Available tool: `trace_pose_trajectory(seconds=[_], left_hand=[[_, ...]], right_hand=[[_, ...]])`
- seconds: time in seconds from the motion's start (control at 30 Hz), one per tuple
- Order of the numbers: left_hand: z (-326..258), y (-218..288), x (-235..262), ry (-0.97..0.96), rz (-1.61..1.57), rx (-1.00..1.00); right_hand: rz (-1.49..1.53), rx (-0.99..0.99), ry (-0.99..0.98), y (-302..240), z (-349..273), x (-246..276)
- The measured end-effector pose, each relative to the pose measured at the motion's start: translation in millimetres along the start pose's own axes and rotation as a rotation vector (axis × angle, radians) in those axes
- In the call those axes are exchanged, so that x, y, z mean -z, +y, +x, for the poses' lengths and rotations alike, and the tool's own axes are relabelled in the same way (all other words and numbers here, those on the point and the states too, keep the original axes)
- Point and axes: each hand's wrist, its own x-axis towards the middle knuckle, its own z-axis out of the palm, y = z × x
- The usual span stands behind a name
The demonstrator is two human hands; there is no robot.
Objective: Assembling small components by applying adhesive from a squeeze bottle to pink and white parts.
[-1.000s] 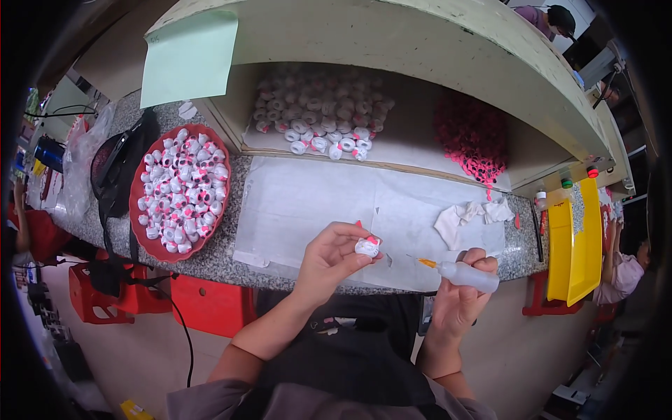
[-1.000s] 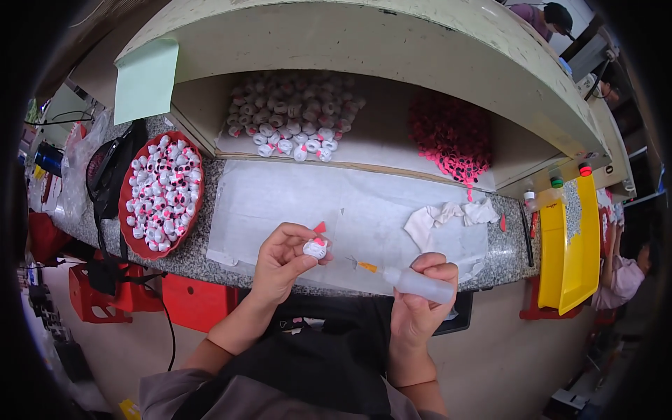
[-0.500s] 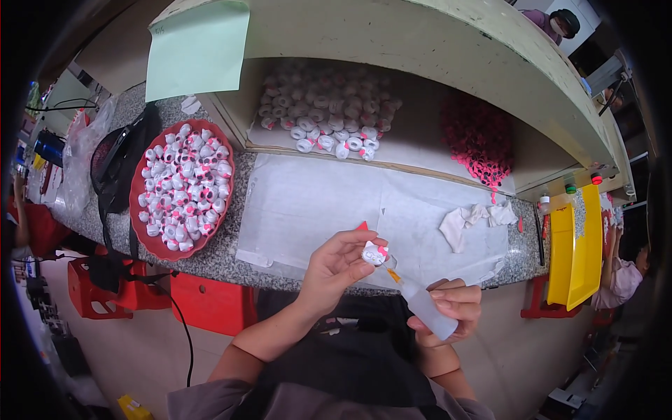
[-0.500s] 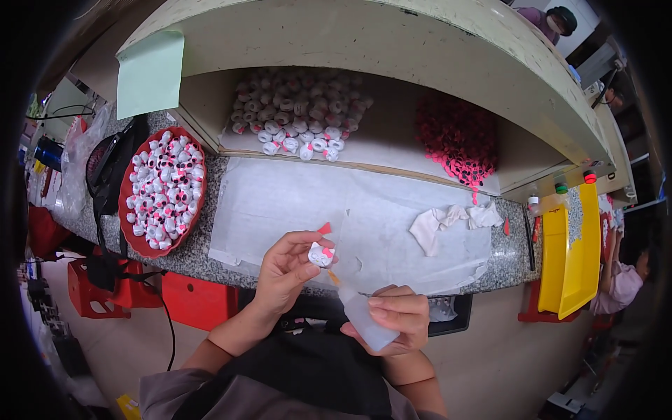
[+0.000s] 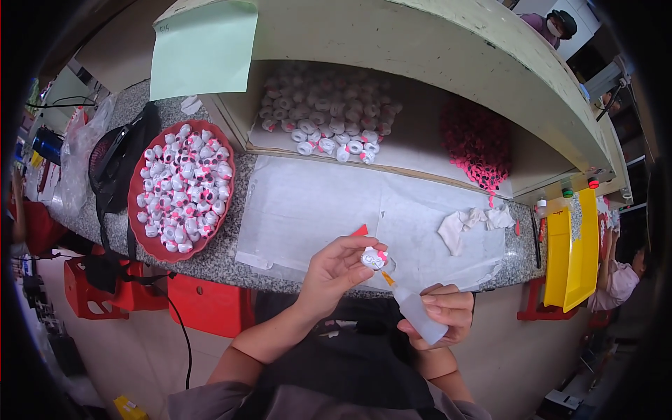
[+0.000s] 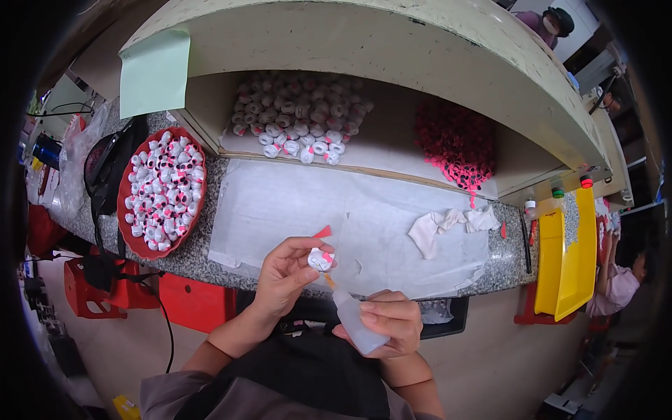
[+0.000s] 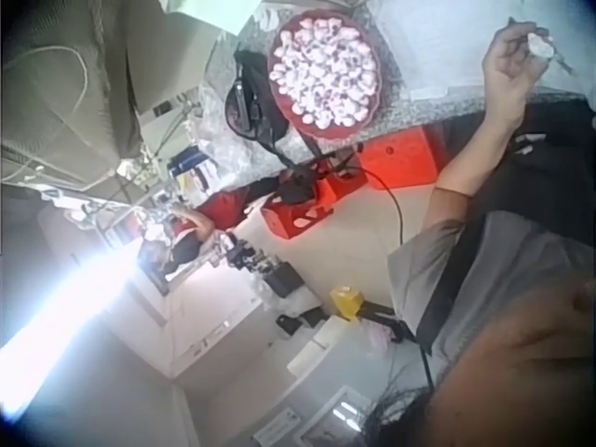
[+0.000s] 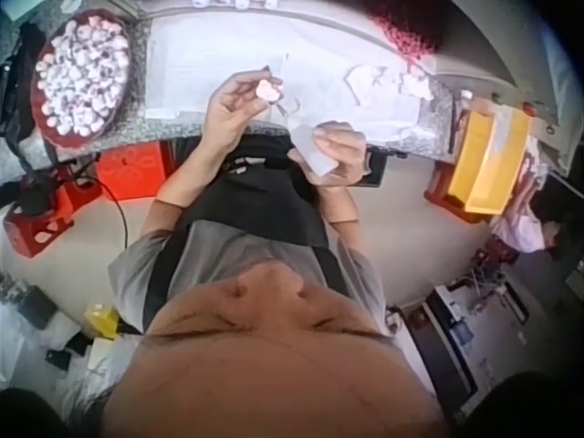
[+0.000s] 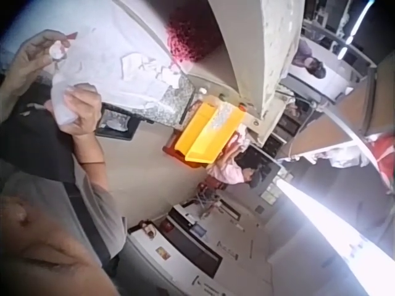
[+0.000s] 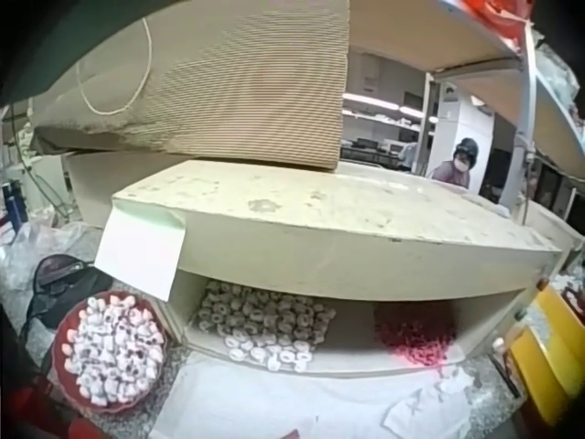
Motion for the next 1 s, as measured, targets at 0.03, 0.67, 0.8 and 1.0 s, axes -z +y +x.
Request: trace_pose_trajectory(seconds=[0.03, 0.67, 0.8, 1.0], left_hand=[[0.0, -0.2, -0.1, 0.000, 0.000, -0.003], [0.5, -1.3, -0.7, -0.001, -0.009, 0.009], [0.3, -1.6, -2.1, -0.014, -0.010, -0.002], [-0.1, -3.0, -2.2, -0.053, 0.133, -0.100]], right_hand=[[-0.002, 0.000, -0.001, -0.8, 0.2, 0.0], [-0.036, 0.038, 0.002, 4.0, 2.0, -4.1], [-0.018, 0.039, 0.025, 4.6, 1.4, -4.6], [-0.027, 0.025, -0.008, 4.5, 2.1, -4.0]])
